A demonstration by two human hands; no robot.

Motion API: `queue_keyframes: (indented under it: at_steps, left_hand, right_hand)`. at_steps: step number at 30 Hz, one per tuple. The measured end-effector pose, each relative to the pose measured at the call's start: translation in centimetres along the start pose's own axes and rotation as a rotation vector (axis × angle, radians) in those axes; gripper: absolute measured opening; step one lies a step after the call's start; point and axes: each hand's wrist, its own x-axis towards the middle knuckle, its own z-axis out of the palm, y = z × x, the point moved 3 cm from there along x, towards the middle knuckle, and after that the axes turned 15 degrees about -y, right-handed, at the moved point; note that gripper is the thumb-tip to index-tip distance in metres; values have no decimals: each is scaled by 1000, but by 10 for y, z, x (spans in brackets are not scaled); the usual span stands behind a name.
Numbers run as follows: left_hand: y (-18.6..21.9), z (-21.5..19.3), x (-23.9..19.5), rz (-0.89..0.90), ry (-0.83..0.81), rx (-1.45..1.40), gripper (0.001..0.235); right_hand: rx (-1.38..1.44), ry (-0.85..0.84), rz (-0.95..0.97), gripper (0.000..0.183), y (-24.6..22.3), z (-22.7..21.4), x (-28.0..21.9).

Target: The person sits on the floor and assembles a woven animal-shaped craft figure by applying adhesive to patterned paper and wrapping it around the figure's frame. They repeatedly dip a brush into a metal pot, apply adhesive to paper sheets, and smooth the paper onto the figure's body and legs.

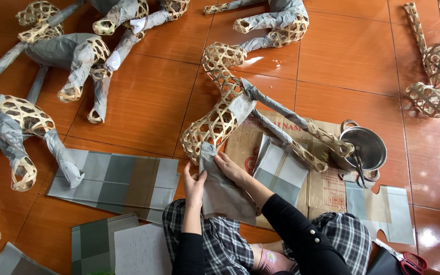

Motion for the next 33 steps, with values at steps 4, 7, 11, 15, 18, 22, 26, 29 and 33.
queue_keyframes:
  at_steps: [4,7,11,15,18,22,26,29,33]
  left_hand:
    - [2,9,-8,132,222,298,72]
    - [46,50,-49,359,313,435,71]
    - [39,107,-58,370,194,401,67]
    - [19,107,-42,326,167,388,70]
    - [3,99,-29,294,144,307,66]
    - [-8,95,-21,215,173,242,67]
    - [-18,92,-14,181,145,195,67]
    - [-34,91,-2,149,146,175,71]
    - [-18,91,-9,143,125,209,75]
  right_hand:
    - [3,31,6,80,-3,9,2]
    - [35,50,-4,79,-17,14,-9]
    - [-33,31,-4,74,-21,13,-16]
    - [-181,6,14,67,-21,0,-17]
    - [-318,-34,35,62,-9,-1,-5]
    - [-39,31,52,92,33,-10,27]
    - [35,21,28,95,36,-7,22]
    - [114,88,3,86,75,-17,51]
    - [129,169,1,69,83,-22,53]
